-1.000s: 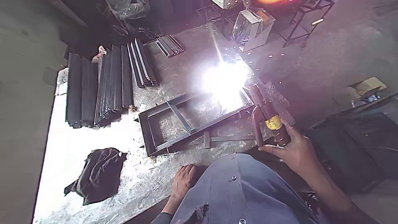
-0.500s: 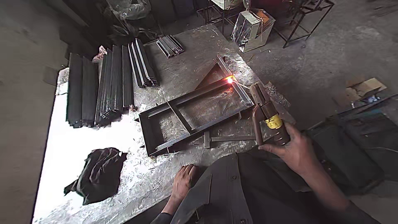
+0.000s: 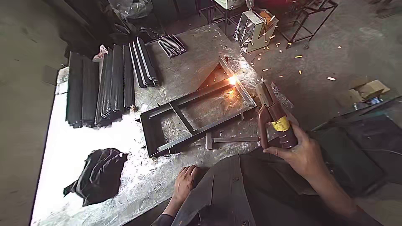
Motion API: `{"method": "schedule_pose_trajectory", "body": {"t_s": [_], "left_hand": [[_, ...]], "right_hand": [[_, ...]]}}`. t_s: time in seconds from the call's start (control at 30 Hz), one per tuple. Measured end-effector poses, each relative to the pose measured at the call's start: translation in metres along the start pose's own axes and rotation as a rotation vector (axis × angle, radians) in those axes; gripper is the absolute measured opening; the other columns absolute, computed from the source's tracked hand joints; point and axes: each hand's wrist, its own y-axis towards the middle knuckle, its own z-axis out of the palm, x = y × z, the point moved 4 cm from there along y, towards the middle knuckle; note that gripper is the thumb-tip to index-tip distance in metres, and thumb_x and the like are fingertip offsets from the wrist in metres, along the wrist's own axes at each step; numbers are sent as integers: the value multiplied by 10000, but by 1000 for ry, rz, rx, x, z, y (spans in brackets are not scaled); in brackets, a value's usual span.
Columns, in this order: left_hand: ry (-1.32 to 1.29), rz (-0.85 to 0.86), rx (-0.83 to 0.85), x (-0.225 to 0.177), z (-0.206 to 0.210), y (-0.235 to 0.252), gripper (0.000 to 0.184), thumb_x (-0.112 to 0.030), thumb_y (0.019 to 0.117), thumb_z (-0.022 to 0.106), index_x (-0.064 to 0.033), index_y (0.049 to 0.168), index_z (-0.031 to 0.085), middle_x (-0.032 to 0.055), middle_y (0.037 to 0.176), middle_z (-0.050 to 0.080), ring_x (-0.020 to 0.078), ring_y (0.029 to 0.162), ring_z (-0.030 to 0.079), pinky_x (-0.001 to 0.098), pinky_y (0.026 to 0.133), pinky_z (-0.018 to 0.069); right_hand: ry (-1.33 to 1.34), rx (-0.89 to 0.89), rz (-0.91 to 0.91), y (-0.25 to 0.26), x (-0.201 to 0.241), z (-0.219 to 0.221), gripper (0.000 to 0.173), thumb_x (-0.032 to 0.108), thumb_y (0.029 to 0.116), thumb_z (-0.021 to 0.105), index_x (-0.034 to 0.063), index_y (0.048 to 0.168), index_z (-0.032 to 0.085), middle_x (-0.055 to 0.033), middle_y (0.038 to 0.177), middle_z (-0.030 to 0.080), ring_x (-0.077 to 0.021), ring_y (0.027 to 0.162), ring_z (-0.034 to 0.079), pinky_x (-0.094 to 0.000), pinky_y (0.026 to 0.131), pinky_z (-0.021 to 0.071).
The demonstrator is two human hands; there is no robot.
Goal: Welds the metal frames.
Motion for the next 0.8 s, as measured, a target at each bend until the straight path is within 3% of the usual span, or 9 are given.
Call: {"method": "schedule_pose_trajectory", "body": {"t_s": [0.13,0.3,0.47,0.8], "left_hand": [[20,28,-14,-1,0,2,281,-182,955,519,-17,810,694,141,760,715,312,706,729,456,653,583],[27,33,-24,-1,0,1,295,-196,955,505,-24,809,695,131,761,720,298,713,734,448,664,585],[28,29,-48,0,0,1,312,-233,967,497,-50,797,684,111,738,707,277,699,724,429,651,581],[26,29,-36,-2,-1,1,306,-224,966,499,-46,793,680,115,739,704,277,704,725,433,651,582]], "right_hand": [[-14,-23,-47,3,0,-8,1135,788,616,768,-17,1391,570,-146,1110,731,-165,936,703,-353,826,584],[-115,45,-37,6,-3,-3,1139,794,605,763,11,1409,569,-178,1103,733,-300,922,716,-506,789,580],[-187,76,-69,8,-5,2,1102,749,605,803,34,1414,582,-186,1128,736,-357,950,728,-576,787,580],[-286,110,-106,14,-19,17,1082,708,632,825,38,1440,564,-221,1154,723,-419,985,721,-613,787,574]]}}
